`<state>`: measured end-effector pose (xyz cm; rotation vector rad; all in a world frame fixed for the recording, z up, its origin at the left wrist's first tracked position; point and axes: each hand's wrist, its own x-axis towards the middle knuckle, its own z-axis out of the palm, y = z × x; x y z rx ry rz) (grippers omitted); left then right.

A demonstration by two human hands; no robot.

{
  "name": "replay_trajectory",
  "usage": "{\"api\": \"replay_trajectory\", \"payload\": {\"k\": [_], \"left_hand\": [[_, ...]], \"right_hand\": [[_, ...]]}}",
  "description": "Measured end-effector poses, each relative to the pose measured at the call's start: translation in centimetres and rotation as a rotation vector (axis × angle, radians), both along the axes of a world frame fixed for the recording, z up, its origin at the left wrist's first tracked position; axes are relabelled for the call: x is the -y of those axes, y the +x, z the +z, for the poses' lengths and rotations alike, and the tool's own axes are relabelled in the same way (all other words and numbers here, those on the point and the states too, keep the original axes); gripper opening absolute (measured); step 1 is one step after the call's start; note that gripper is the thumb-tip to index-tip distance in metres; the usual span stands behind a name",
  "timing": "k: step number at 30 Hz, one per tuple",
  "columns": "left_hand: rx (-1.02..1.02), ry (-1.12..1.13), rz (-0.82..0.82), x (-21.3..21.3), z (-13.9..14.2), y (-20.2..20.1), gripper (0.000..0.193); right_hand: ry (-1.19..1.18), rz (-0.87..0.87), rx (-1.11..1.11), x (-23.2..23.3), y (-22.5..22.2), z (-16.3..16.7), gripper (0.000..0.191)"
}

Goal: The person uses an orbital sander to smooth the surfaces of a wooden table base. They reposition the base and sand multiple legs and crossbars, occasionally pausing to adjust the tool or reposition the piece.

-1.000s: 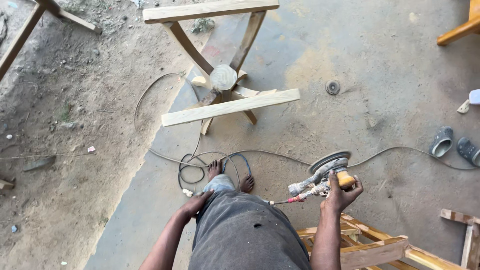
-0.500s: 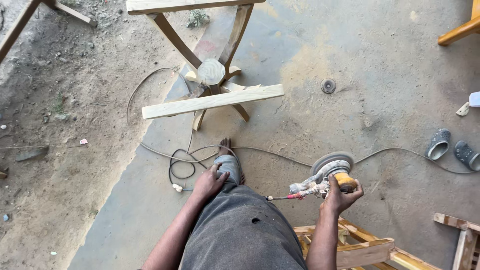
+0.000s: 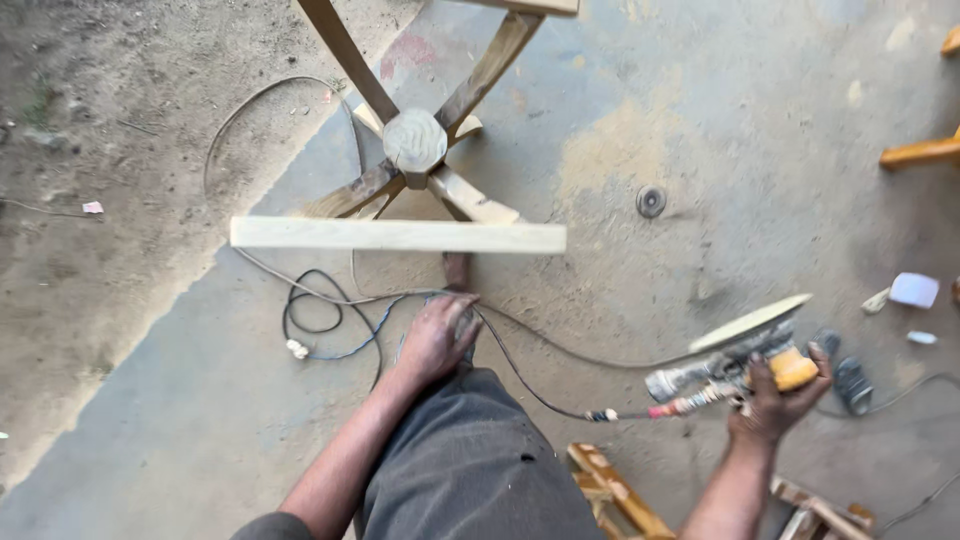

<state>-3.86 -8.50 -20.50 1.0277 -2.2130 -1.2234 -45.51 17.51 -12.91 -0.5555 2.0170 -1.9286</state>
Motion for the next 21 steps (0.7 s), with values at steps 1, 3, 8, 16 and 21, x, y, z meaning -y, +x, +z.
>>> {"api": "replay_trajectory", "payload": {"k": [1,3,8,16,21], "left_hand": [[-0.005,0.012,0.001,1.3,0.1,-1.5,0.041],[-0.001,0.065,0.005,1.8,1.2,-3.9,0.041],[-0.253,0.297,-0.307,2.6,4.1,-10.8,0.059],[-0.239,0.588,0.488,5.6,7.5,-24.4,0.116],[-0.252,0.529,1.013,9.0,3.2,-31.1,0.131]], "right_hand": [[-0.019,0.132,-0.06,2.2,-1.8,0.9,0.068],[0.311,0.177,-0.181,6.8,-4.3,2.7,0.069],[0.816,0.526,-0.846,21.3,-5.8,4.0,0.081],[0.833,1.296,-1.086,40.4,1.8,-0.1,0.08],[0.783,1.667,-1.07,45.6,5.2,-3.6,0.073]]}}
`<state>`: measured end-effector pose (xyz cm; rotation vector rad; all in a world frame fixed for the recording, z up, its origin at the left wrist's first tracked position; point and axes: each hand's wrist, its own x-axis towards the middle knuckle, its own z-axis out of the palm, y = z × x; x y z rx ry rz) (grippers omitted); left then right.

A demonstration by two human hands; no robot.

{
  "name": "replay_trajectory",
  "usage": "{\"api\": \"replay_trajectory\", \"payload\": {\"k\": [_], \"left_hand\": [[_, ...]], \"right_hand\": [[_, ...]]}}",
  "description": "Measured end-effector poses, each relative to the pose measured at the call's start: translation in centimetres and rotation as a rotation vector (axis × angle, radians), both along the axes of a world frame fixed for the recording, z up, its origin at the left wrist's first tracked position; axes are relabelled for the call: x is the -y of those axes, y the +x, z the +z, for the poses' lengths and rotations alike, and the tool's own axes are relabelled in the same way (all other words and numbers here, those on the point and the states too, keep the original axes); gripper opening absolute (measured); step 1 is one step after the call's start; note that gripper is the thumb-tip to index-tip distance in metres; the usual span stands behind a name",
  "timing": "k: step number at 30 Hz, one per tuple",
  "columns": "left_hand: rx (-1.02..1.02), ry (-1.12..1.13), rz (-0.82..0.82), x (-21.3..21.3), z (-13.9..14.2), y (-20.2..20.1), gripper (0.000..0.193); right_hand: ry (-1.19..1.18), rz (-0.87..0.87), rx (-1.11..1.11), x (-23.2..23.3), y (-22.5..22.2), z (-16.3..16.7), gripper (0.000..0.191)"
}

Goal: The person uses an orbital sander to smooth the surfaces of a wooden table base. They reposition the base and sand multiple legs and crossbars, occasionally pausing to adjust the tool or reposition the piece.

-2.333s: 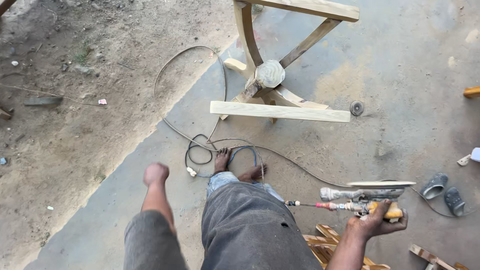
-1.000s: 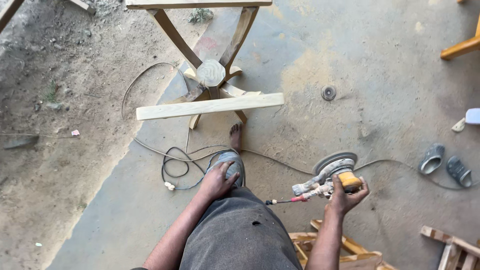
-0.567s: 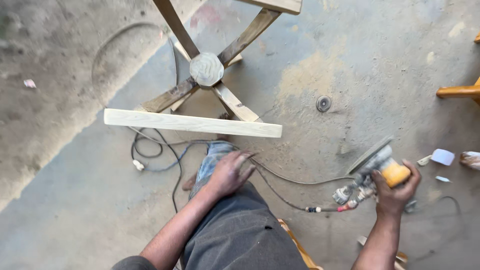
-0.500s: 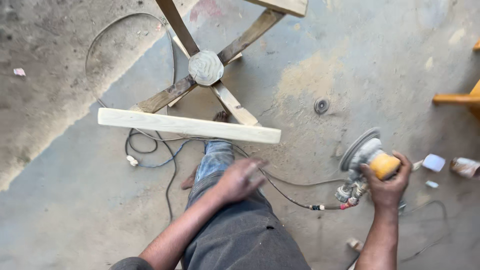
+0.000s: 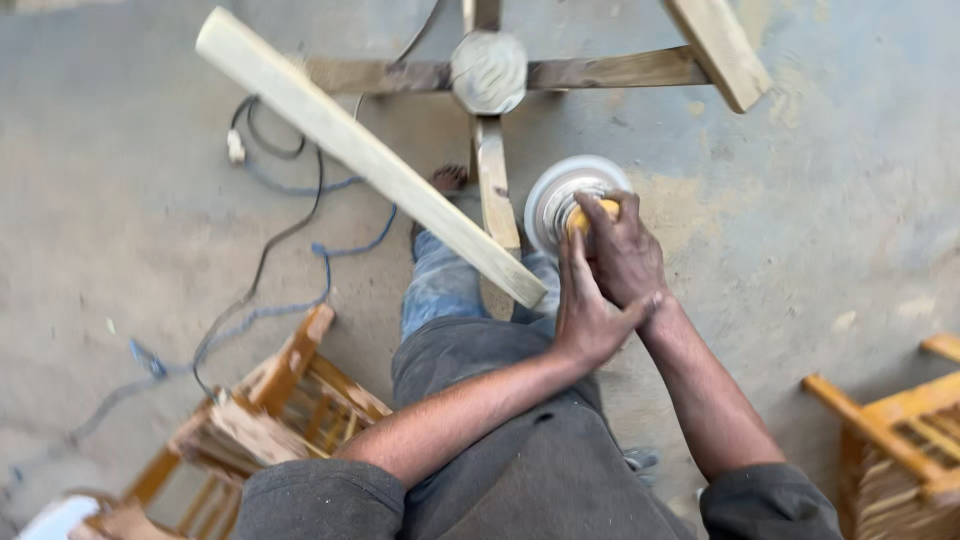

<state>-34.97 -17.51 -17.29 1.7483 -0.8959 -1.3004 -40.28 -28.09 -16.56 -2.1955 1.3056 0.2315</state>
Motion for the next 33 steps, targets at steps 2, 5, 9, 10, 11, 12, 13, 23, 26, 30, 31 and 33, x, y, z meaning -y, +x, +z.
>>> {"api": "replay_trajectory", "payload": {"k": [2,5,9,10,11,12,13,23,26,30,31,33], "left_hand": [[0.064,0.003,0.138,1.3,-2.4,-0.7,0.133],[0.047,0.027,0.248,2.0,-3.4,-2.8,0.136],[0.062,0.062,0.352,2.7,-4.1,-4.1,0.135],[0.059,0.066,0.365,2.7,-4.3,-4.1,0.136],[0.063,0.069,0.375,2.7,-4.4,-4.1,0.136],[0.061,0.074,0.385,2.7,-4.6,-4.0,0.136],[0.06,0.076,0.396,2.6,-4.7,-4.0,0.136],[0.111,0.094,0.422,2.3,-5.0,-3.8,0.132],[0.119,0.107,0.412,1.9,-5.0,-3.8,0.132],[0.108,0.171,0.367,1.4,-4.9,-4.1,0.134],[0.057,0.187,0.363,1.4,-4.8,-4.1,0.135],[0.127,0.149,0.317,1.5,-4.7,-4.2,0.135]], "right_hand": [[0.024,0.056,0.037,1.0,0.4,-0.8,0.077],[0.029,0.127,0.055,2.0,0.4,-1.3,0.072],[0.026,0.218,0.047,2.4,0.2,-2.5,0.064],[0.021,0.231,0.044,2.4,0.3,-2.9,0.064],[0.022,0.243,0.04,2.3,0.3,-3.3,0.064],[0.027,0.253,0.03,2.1,0.3,-3.6,0.063],[0.014,0.258,0.037,1.9,0.2,-3.9,0.061],[-0.02,0.298,0.079,0.9,-0.1,-5.1,0.049],[0.017,0.27,0.058,0.4,-0.8,-5.8,0.047],[-0.117,0.304,0.005,-0.9,-2.1,-6.7,0.042],[-0.106,0.281,-0.004,-1.1,-2.4,-6.8,0.042],[-0.095,0.241,-0.013,-1.3,-2.7,-6.8,0.041]]}}
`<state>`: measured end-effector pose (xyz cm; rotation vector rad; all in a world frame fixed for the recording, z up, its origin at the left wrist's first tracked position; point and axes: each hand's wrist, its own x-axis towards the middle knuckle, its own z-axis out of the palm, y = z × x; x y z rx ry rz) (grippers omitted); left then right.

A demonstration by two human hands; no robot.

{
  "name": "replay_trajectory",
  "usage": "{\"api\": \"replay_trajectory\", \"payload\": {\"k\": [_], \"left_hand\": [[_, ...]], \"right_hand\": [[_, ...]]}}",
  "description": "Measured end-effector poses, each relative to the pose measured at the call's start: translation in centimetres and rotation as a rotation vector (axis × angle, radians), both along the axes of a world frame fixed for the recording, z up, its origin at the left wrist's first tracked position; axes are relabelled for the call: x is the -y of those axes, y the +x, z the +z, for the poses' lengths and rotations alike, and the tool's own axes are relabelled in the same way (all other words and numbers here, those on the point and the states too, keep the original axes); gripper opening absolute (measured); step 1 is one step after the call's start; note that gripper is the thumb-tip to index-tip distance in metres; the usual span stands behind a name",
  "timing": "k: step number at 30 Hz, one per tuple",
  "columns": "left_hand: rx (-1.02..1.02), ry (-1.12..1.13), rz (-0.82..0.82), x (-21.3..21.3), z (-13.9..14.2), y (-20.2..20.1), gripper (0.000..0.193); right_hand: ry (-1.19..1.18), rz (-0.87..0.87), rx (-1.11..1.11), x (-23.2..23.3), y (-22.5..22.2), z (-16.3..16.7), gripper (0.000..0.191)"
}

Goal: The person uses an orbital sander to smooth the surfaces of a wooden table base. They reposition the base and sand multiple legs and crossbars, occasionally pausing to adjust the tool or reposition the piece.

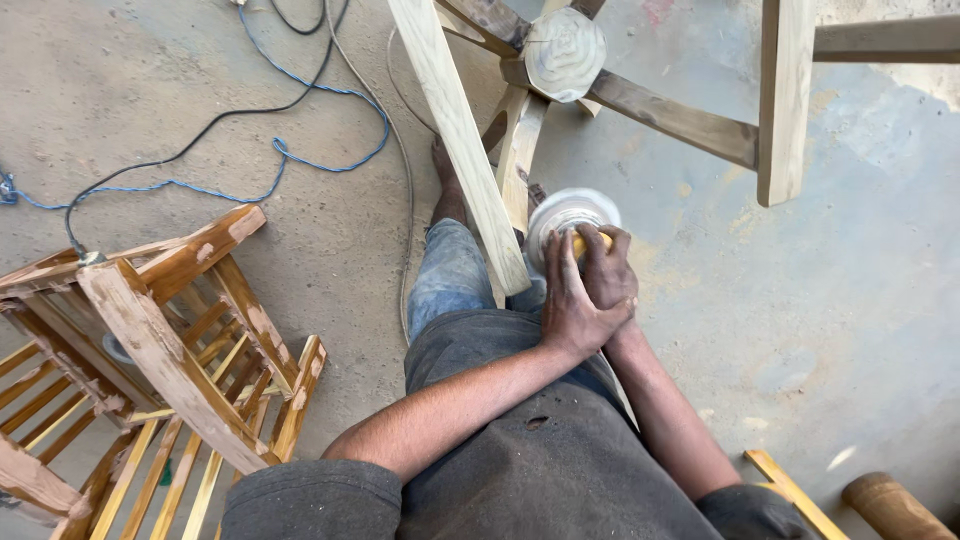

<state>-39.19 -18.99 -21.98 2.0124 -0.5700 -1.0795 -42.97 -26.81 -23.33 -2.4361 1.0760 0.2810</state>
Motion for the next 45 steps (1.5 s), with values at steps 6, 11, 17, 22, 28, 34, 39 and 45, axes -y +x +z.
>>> {"api": "replay_trajectory", "payload": {"k": [6,11,17,22,28,34,39,45], "left_hand": [[-0.002,-0.07,0.014,0.1,0.4,0.5,0.133],[0.039,-0.081,0.079,-0.4,-0.1,1.9,0.129],[0.048,-0.142,0.112,-1.0,-0.3,2.7,0.127],[0.075,-0.157,0.116,-1.1,0.0,2.4,0.131],[0.038,-0.192,0.158,-1.8,1.2,3.0,0.131],[-0.116,-0.193,0.17,-2.1,1.8,4.5,0.129],[-0.079,-0.161,0.099,-2.1,1.1,4.8,0.131],[-0.001,-0.144,0.011,-3.6,0.9,3.6,0.132]], "right_hand": [[0.0,-0.062,0.084,0.6,1.5,1.7,0.046],[0.031,0.03,0.044,0.6,4.1,2.1,0.045],[0.024,0.063,-0.01,0.3,4.8,1.9,0.046],[0.014,0.045,-0.069,0.2,4.8,1.8,0.046],[0.059,0.021,-0.075,0.1,5.3,1.8,0.044],[0.062,0.068,-0.019,-0.6,5.4,2.8,0.047],[0.04,0.039,-0.069,-1.0,5.8,3.5,0.044],[0.064,0.027,-0.159,-1.5,5.4,3.3,0.047]]}}
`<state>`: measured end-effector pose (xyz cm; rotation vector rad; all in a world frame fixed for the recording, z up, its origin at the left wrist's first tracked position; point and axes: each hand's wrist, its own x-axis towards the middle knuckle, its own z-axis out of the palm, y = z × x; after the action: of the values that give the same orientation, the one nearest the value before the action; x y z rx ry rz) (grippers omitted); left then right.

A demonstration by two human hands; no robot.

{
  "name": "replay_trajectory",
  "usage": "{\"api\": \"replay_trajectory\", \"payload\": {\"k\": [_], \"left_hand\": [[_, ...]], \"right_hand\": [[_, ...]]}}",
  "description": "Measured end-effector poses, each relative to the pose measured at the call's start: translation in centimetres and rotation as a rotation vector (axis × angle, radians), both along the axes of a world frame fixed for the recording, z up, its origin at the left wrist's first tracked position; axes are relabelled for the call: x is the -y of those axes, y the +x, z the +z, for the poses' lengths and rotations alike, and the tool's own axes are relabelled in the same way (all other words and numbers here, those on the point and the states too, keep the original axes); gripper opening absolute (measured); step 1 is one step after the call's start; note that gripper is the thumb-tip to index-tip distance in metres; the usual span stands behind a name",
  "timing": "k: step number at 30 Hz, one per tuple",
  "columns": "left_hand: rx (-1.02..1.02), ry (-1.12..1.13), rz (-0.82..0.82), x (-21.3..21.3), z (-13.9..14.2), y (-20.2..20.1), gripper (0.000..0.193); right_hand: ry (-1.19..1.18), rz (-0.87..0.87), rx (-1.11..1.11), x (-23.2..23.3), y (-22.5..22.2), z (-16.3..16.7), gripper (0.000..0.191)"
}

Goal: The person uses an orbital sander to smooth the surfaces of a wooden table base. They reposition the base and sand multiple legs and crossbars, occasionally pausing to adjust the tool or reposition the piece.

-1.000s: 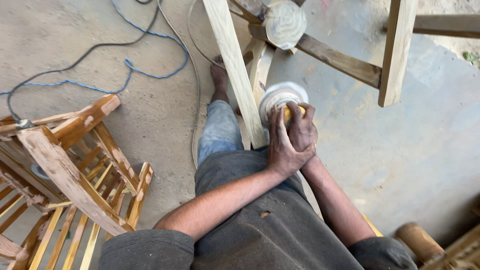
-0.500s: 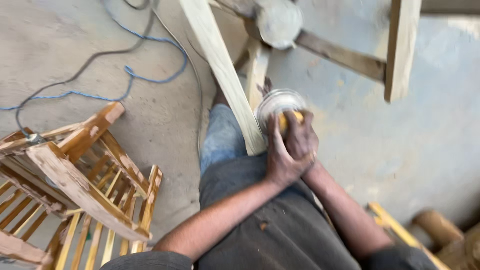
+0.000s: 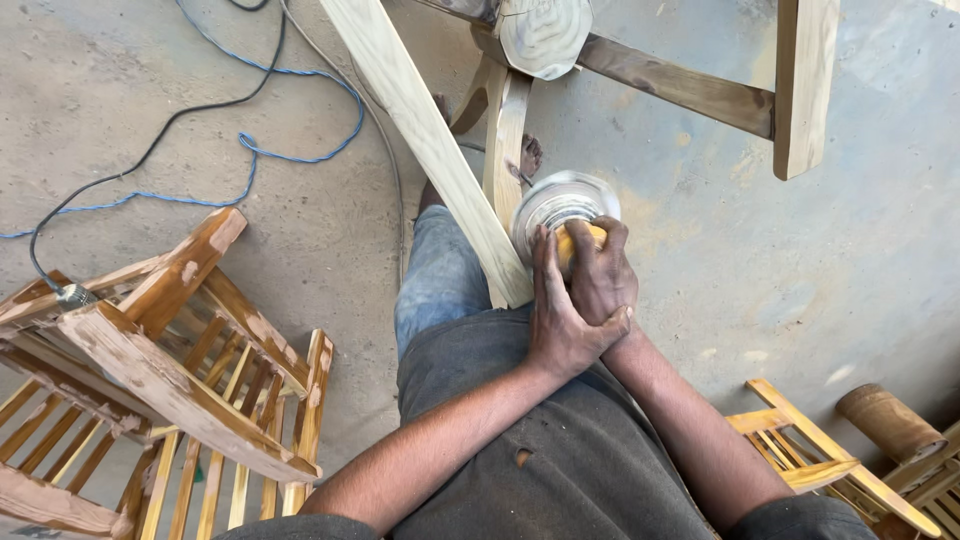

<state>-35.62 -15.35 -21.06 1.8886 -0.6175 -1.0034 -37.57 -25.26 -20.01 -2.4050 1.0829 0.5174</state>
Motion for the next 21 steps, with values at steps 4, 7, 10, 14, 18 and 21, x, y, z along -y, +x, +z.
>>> {"api": "replay_trajectory", "payload": {"k": [4,7,10,14,18,21], "left_hand": [[-0.096,0.018,-0.003,-0.4,-0.2,-0.3,0.129],[-0.049,0.002,-0.025,-0.4,-0.1,-0.3,0.131],[-0.027,0.02,-0.033,-0.4,0.0,-0.3,0.132],[-0.144,-0.008,0.019,-0.8,0.0,-0.4,0.134],[-0.112,-0.022,-0.015,-1.1,-0.3,-1.1,0.136],[-0.134,0.019,-0.015,-0.4,-1.0,-1.9,0.137]], "right_hand": [[-0.013,-0.018,0.008,-0.3,-0.5,-0.1,0.046],[-0.018,-0.005,-0.004,-0.5,-0.5,0.0,0.046],[-0.012,-0.006,-0.011,-0.5,-0.3,0.3,0.047],[-0.013,0.041,0.02,-0.8,-0.4,0.6,0.05],[-0.038,0.098,-0.001,-0.9,-1.4,0.4,0.049],[-0.029,0.088,-0.054,-0.6,-2.5,-0.3,0.044]]}}
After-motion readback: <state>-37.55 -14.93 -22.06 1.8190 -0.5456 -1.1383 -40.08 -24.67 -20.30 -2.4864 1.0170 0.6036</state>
